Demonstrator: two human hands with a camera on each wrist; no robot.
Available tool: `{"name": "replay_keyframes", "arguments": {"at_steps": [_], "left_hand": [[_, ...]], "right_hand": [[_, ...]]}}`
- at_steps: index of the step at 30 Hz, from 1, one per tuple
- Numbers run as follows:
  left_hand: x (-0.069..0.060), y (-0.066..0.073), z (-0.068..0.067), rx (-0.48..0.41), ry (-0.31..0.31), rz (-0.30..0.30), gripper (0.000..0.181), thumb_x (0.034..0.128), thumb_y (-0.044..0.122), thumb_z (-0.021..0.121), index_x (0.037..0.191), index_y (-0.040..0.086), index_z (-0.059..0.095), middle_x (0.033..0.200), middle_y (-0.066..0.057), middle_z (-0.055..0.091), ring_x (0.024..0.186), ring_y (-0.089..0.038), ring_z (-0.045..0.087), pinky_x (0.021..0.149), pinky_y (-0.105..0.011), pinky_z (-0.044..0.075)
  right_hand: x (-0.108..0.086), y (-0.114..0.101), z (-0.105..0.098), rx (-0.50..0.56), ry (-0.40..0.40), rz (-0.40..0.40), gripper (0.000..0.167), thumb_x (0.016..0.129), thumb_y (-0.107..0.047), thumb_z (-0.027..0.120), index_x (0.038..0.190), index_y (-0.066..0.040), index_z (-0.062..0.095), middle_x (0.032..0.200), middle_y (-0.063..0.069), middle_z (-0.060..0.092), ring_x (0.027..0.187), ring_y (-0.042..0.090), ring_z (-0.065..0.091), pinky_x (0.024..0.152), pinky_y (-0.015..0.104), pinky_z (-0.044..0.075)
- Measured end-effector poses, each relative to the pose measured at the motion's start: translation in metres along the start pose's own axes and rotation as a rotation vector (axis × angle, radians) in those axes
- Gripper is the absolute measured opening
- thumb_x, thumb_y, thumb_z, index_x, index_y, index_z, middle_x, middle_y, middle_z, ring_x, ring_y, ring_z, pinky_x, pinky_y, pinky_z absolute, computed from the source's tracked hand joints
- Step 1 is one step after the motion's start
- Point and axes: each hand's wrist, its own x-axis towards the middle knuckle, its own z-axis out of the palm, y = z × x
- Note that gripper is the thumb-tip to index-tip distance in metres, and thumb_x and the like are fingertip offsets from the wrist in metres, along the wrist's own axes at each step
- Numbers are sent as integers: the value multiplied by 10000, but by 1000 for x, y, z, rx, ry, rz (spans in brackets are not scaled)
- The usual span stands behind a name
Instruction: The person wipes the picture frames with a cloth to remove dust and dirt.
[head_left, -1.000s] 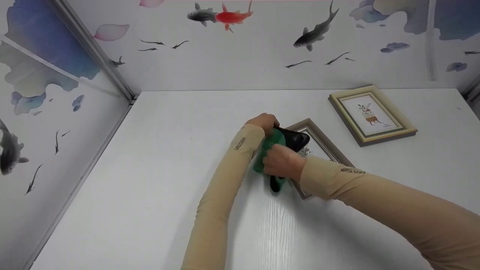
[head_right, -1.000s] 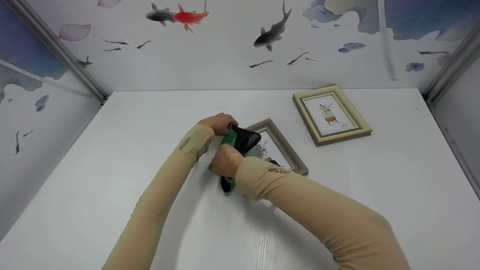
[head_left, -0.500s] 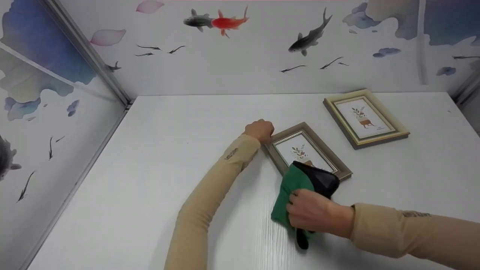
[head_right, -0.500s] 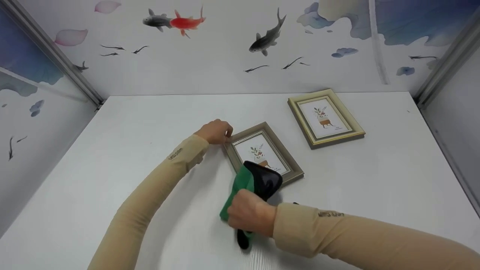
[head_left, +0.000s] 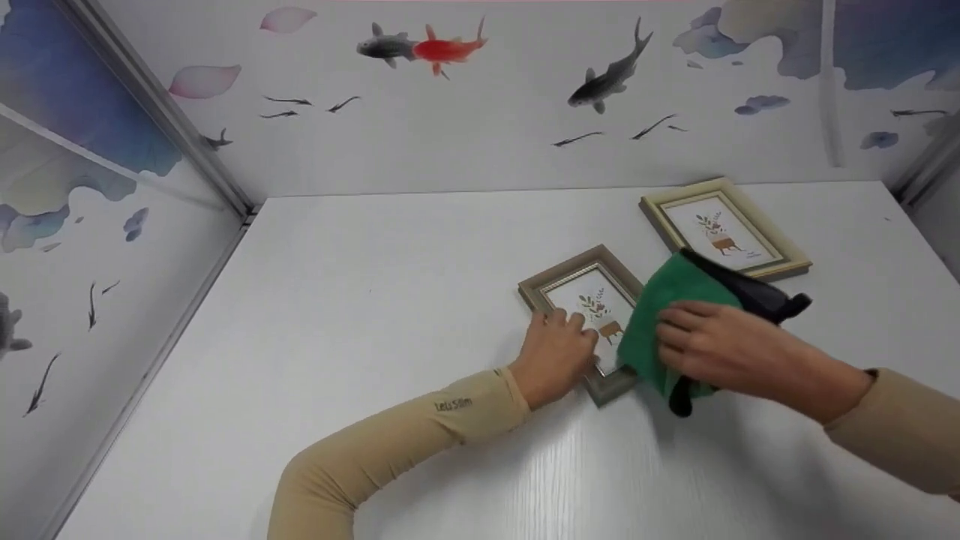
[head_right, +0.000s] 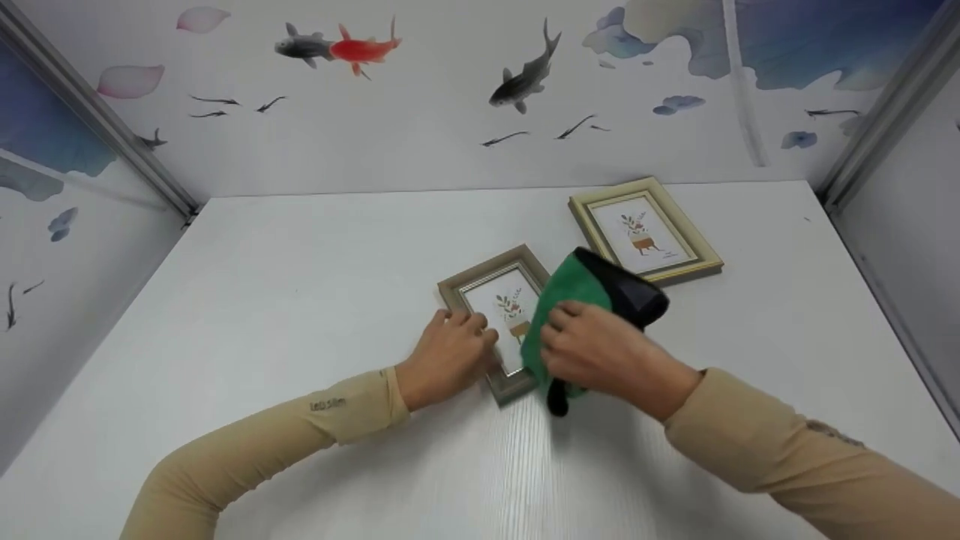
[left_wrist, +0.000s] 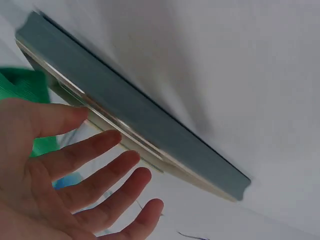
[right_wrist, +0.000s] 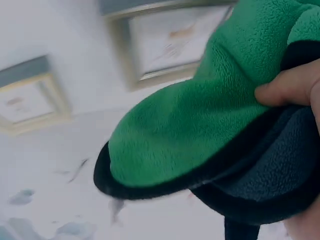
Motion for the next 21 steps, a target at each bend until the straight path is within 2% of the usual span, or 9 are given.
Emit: {"name": "replay_keyframes", "arguments": {"at_steps": [4,5,8,10,12,17,21], "left_hand": [[-8,29,1,50,8,74,536,936,637,415,1006,196,711,933,25,643,823,-154,585,679,-300,459],[-9,34,2,79,28,98,513,936,628,433,986,197,707,917,27,639,807,-149,588,662,-290,461],[-12,44,6,171,74,139,301,955,456,548,979,199,703,909,25,633,800,-143,594,653,-272,479],[-15,46,8,216,109,160,147,945,302,601,967,197,701,906,16,631,800,-145,602,658,-272,493],[-18,46,8,232,148,171,87,920,196,620,946,190,703,897,8,630,798,-152,609,679,-283,500],[-29,43,7,216,196,231,96,898,156,630,957,162,706,938,-21,644,826,-184,626,794,-311,506],[-41,40,4,208,169,287,136,908,164,628,1022,148,702,1007,-40,649,918,-213,629,864,-308,497]], "right_hand": [[-19,20,15,56,-4,88,477,547,-129,932,912,-25,643,977,123,642,979,277,617,823,379,520],[-23,23,19,65,5,105,455,560,-106,924,904,-22,639,970,124,641,967,280,620,809,378,524],[-32,30,30,88,29,143,430,576,-62,910,887,-16,617,951,128,637,937,285,623,778,384,531],[-35,34,33,115,43,173,435,578,-29,903,893,-10,605,953,136,635,929,293,623,770,400,532],[-37,38,34,153,66,211,454,572,4,898,915,-2,600,966,147,635,932,305,624,766,422,532],[-30,43,31,251,137,296,580,512,50,910,1006,3,609,1011,160,634,937,332,628,742,461,534],[-12,40,30,304,168,341,628,519,63,909,1066,2,605,1062,181,627,956,357,629,729,487,534]]}}
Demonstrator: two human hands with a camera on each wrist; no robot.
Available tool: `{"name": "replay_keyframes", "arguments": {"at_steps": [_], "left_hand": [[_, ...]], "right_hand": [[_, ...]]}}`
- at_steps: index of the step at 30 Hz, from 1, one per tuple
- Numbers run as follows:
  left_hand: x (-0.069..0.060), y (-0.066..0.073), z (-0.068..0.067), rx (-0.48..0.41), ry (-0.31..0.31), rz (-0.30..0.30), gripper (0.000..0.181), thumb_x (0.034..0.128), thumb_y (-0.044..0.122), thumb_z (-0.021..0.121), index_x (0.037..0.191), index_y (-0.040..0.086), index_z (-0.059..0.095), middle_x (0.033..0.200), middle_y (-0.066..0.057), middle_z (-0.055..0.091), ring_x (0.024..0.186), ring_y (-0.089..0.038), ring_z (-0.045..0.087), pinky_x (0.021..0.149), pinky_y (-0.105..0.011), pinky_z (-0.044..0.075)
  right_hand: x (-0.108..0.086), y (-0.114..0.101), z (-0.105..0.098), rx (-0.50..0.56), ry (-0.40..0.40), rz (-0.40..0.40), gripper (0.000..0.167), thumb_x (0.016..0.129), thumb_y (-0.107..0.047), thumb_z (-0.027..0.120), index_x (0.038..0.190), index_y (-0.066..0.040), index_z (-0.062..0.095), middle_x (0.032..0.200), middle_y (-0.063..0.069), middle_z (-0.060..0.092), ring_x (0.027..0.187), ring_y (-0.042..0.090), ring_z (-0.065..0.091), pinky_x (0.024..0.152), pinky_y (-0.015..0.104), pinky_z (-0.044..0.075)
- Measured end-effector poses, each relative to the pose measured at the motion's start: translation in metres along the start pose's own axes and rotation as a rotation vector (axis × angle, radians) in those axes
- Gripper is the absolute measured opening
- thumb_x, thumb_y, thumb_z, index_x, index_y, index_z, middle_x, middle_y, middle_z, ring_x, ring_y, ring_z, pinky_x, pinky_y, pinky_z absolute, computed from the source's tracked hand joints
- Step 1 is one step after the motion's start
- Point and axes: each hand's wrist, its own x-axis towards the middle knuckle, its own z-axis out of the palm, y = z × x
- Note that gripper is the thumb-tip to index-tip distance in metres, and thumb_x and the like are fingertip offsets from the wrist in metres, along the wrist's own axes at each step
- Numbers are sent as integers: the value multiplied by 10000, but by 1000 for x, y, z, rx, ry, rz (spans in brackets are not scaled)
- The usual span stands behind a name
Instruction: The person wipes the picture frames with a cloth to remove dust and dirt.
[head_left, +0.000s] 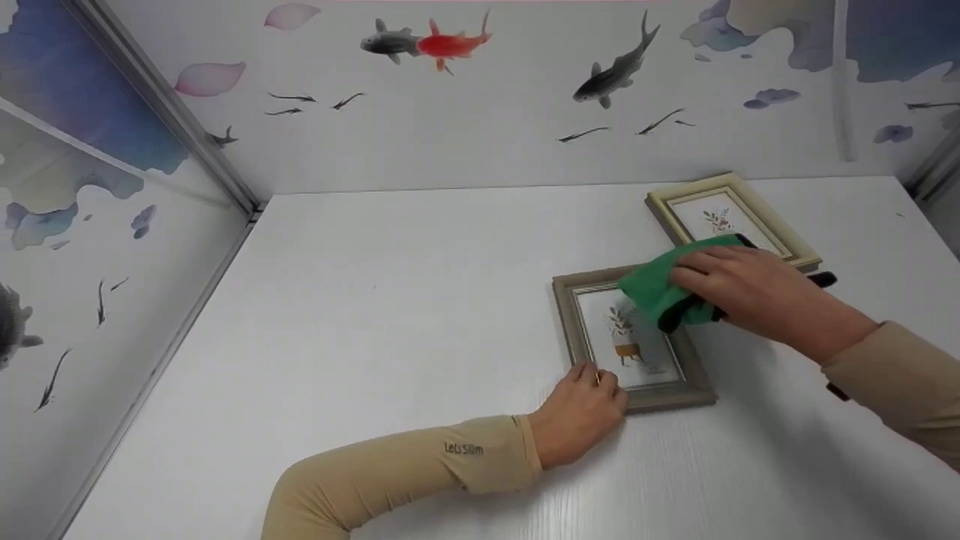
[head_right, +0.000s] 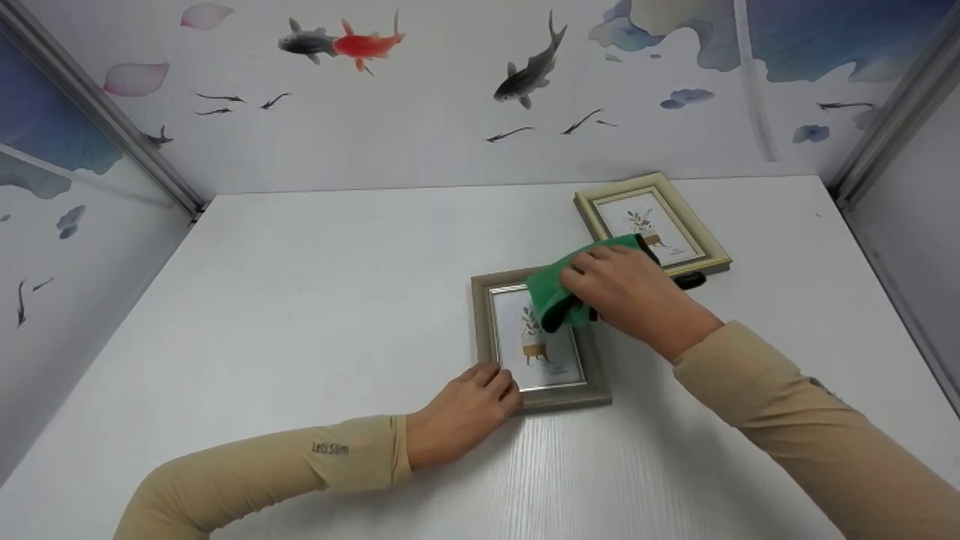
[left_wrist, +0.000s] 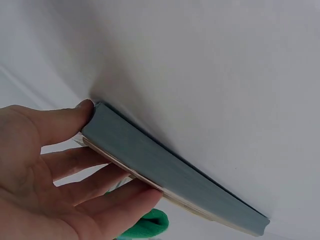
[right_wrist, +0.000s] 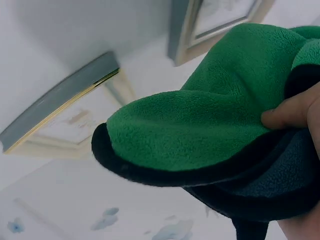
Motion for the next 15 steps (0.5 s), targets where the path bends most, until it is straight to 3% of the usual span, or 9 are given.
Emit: {"name": "replay_keyframes", "arguments": {"at_steps": [6,12,15], "left_hand": [[-12,0,-6,-42,-7,-9,146,926,181,620,1052,157,692,1048,-52,633,1000,-204,601,885,-283,482],[-17,1,-7,-56,-58,-36,163,960,230,586,1091,179,668,942,-2,597,797,-118,555,630,-229,450],[-16,0,-7,-66,-76,-33,174,962,229,584,1104,169,665,950,-15,595,826,-127,558,646,-223,461]], "right_hand": [[29,-34,14,121,-20,47,650,614,49,877,1192,-5,584,1204,211,598,1063,378,600,793,514,519],[46,-64,46,173,-136,-41,540,729,-31,829,1201,20,574,1189,217,607,1062,359,607,828,484,513],[53,-66,59,162,-194,-32,513,761,-4,795,1209,57,552,1179,238,605,1064,368,603,865,485,495]]}}
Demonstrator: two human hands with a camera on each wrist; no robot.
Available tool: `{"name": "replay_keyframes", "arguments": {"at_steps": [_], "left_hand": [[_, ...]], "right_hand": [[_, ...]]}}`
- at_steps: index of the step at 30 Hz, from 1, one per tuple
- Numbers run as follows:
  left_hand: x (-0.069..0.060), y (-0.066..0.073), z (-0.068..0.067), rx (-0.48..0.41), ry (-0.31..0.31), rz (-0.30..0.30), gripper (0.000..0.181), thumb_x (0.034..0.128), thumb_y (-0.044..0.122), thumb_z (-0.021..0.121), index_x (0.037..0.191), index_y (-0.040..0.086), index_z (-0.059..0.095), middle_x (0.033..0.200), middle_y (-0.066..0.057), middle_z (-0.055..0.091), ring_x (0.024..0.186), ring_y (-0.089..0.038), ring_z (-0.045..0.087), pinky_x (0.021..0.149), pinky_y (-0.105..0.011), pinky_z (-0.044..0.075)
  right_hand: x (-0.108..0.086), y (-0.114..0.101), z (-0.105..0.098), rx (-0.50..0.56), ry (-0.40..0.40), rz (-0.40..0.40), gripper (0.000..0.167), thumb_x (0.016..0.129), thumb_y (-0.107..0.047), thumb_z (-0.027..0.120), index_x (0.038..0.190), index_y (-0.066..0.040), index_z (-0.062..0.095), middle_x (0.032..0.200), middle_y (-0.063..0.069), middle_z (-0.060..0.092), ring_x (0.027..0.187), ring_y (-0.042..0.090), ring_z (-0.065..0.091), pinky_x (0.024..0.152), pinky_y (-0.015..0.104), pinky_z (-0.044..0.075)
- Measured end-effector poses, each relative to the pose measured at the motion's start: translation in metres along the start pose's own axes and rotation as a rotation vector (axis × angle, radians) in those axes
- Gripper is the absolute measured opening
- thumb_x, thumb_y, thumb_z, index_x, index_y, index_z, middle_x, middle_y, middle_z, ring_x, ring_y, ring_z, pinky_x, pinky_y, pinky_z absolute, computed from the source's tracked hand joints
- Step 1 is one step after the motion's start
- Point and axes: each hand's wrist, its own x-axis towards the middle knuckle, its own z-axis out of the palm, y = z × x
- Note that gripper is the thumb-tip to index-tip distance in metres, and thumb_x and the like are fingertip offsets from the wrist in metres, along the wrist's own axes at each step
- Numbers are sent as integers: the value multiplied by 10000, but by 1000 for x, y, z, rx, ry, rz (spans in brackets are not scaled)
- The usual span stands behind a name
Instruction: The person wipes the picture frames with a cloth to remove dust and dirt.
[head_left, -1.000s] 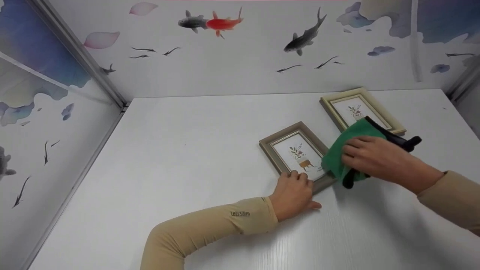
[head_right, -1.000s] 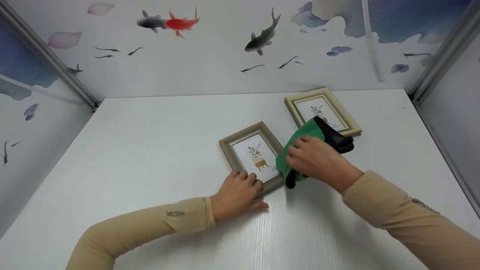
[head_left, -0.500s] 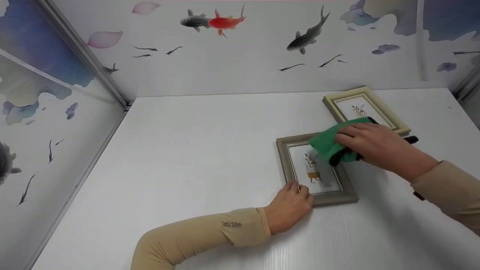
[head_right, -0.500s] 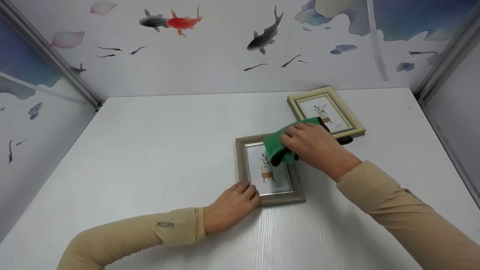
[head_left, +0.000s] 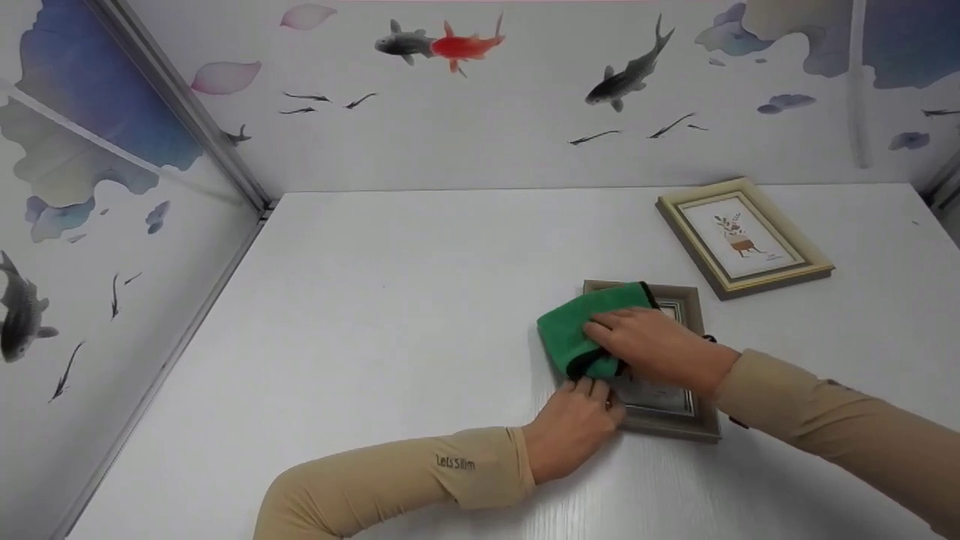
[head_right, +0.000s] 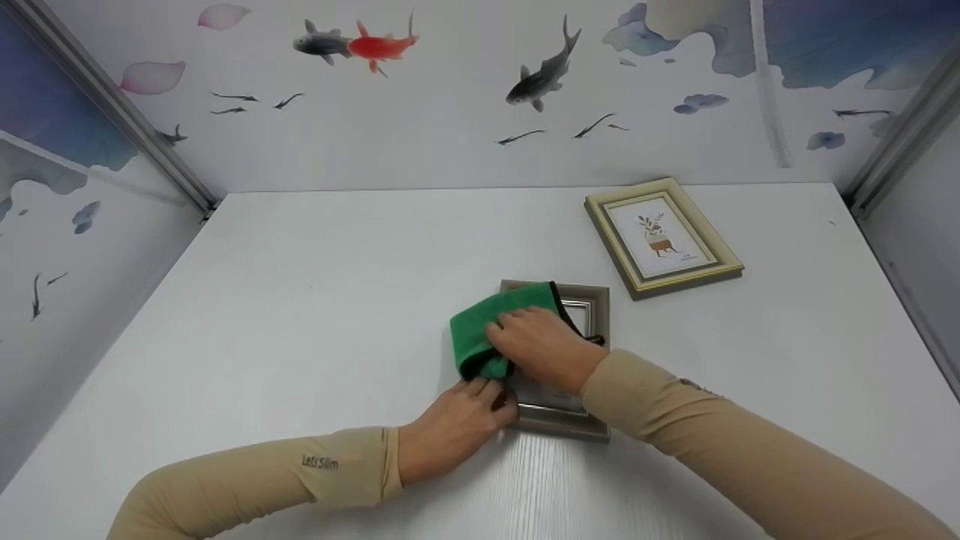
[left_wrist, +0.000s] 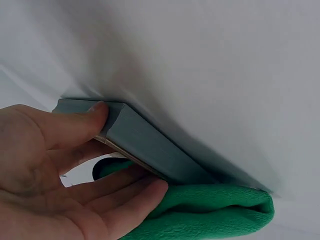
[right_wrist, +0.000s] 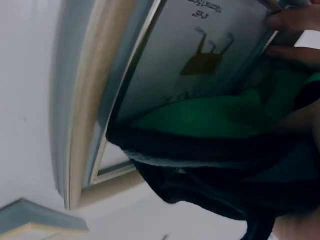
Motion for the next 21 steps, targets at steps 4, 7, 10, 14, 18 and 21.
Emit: {"name": "replay_keyframes", "arguments": {"at_steps": [4,7,10,14,18,21], "left_hand": [[1,1,1,26,1,-5,197,946,233,595,1111,150,662,1029,-79,596,952,-190,567,790,-244,487],[2,4,2,49,15,-3,209,938,238,589,1107,141,661,1063,-124,605,1004,-233,579,837,-252,490],[3,7,3,61,26,8,218,932,241,578,1100,132,666,1070,-154,631,1020,-256,600,838,-257,501],[5,9,3,62,19,10,215,931,235,575,1092,135,677,1076,-167,660,1030,-263,619,827,-263,511],[5,8,2,71,8,2,206,933,231,578,1084,139,683,1047,-163,669,1007,-265,623,815,-269,514],[3,6,2,84,29,-4,186,930,227,591,1063,144,692,973,-114,672,922,-221,622,753,-247,516]], "right_hand": [[14,12,8,-20,-19,59,540,761,21,785,1228,94,524,1173,274,597,1070,383,596,889,493,479],[24,27,12,-38,-14,101,535,776,34,769,1239,103,511,1177,293,587,1085,391,588,891,493,479],[30,40,15,-34,-26,133,523,788,50,753,1245,107,505,1178,294,582,1077,396,588,872,488,490],[29,47,16,0,-49,139,566,780,50,758,1276,115,494,1224,298,564,1117,403,566,892,493,478],[17,37,14,83,-68,111,656,753,56,773,1331,102,465,1314,304,506,1199,414,509,944,512,438],[8,24,9,163,-100,82,674,739,83,768,1340,83,463,1329,302,495,1171,428,524,922,524,450]]}}
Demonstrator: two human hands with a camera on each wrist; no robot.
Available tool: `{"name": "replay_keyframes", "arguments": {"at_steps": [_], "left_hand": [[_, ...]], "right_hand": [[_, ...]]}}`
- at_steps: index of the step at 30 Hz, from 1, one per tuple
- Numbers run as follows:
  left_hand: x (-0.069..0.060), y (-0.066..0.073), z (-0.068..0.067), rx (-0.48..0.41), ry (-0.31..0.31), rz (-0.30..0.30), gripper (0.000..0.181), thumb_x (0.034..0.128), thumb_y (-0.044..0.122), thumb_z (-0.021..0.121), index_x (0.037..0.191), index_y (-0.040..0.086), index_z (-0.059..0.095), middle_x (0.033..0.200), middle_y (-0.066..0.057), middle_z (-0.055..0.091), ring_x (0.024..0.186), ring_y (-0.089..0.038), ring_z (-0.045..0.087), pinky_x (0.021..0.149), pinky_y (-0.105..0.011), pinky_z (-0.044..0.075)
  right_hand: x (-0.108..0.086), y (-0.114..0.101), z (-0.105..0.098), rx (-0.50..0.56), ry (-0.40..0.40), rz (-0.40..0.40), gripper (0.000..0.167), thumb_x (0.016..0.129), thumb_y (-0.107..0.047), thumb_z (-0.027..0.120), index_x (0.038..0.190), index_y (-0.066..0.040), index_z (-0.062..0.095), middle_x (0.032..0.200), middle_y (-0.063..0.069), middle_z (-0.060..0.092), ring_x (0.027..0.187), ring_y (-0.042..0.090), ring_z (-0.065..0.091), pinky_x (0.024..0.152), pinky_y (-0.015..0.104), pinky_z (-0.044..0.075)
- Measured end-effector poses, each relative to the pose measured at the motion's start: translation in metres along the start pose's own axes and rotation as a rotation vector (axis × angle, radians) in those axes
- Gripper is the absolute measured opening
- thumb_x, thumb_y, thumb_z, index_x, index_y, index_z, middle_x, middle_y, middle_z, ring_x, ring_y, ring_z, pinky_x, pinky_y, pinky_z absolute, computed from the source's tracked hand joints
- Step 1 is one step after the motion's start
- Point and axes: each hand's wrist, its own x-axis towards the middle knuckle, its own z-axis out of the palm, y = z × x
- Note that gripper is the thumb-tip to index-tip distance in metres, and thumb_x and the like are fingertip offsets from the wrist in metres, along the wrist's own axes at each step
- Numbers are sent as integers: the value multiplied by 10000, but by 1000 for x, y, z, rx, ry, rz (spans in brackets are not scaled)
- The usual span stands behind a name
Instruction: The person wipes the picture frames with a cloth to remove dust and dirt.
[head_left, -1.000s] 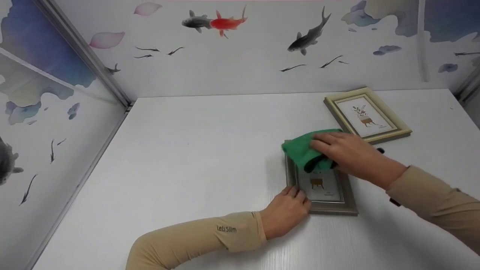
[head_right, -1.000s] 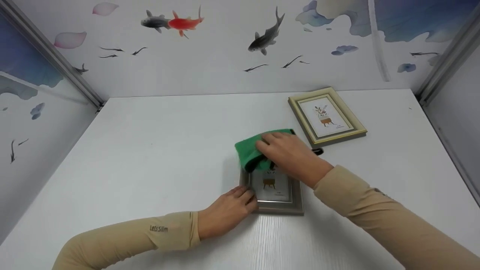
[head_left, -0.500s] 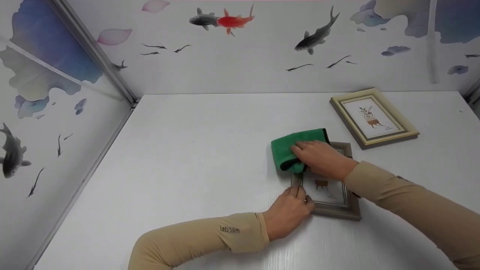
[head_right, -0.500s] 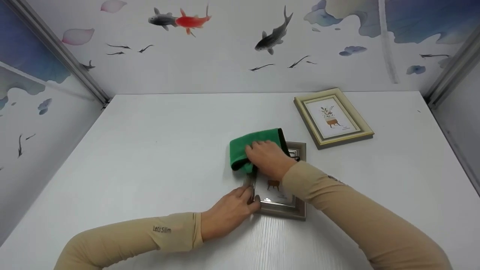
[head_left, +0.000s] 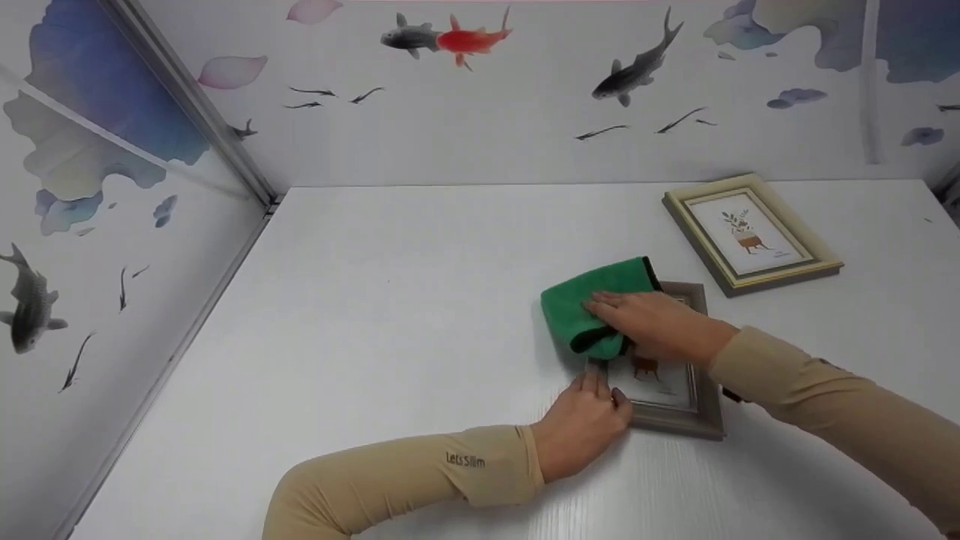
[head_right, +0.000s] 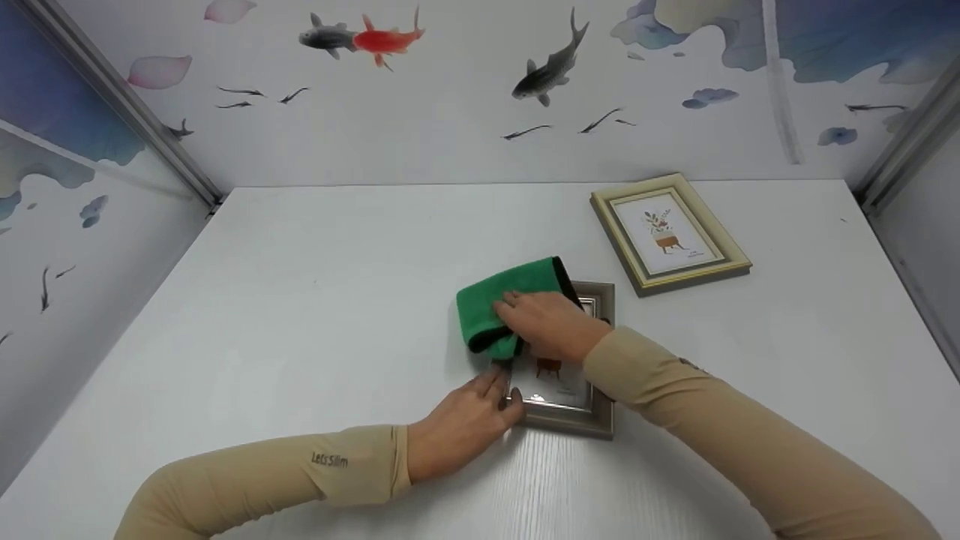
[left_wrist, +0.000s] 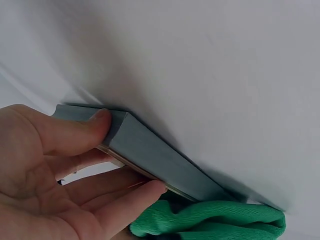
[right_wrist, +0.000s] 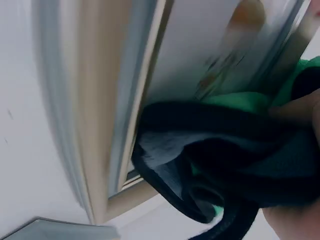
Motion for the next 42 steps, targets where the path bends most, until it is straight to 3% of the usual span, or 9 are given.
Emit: {"name": "replay_keyframes", "arguments": {"at_steps": [4,7,11,17,23,28,32,36,42], "left_hand": [[-3,-2,1,-2,30,-9,145,925,219,610,1025,162,697,848,-21,642,761,-136,579,615,-217,480],[-4,-2,1,-7,17,-8,161,922,222,611,1038,150,696,868,-34,647,788,-154,585,652,-228,494],[-3,-1,0,-9,-21,1,215,930,227,594,1087,116,693,1003,-144,669,965,-256,614,807,-269,514],[0,-1,0,-7,-3,3,207,917,233,600,1074,143,698,1028,-142,683,989,-255,623,828,-268,509],[2,-1,2,-17,7,5,187,913,213,607,1058,144,703,1047,-140,685,1011,-254,628,844,-274,509],[3,0,2,-37,0,11,184,915,195,609,1054,134,712,1041,-144,688,1006,-252,634,839,-283,515],[3,0,2,-41,-3,12,184,918,188,607,1058,137,715,1032,-134,691,1003,-244,637,833,-280,517],[1,-2,3,-35,3,-10,182,906,195,620,1053,147,715,1044,-125,689,1009,-234,638,817,-267,520],[0,-4,4,-28,52,-29,155,895,184,617,1007,150,718,995,-100,686,938,-207,634,766,-240,522]], "right_hand": [[-8,-11,0,43,-5,-56,656,726,104,771,1315,75,484,1300,291,525,1114,421,563,865,520,486],[-7,-13,1,4,14,-78,637,742,104,759,1314,96,477,1299,297,522,1155,409,543,883,506,481],[6,-8,4,-46,19,-14,609,788,104,715,1332,135,442,1318,345,475,1217,440,483,932,509,447],[29,11,-1,-130,1,84,580,826,55,713,1326,148,436,1300,377,463,1204,469,478,932,520,443],[49,32,-16,-273,24,75,429,801,2,762,1180,34,565,1165,221,605,1107,382,568,940,518,440],[63,46,-21,-413,34,36,450,717,-105,857,1108,-53,639,1190,148,615,1234,355,477,1035,527,340],[66,48,-16,-297,-42,25,275,788,-8,771,1048,-54,694,1084,136,654,1130,344,552,964,520,415],[66,41,-15,-138,-103,52,272,803,82,704,1048,-37,707,983,105,651,949,298,610,828,466,499],[71,14,-21,-71,-242,43,228,772,69,711,949,-73,725,814,1,613,726,172,526,643,327,479]]}}
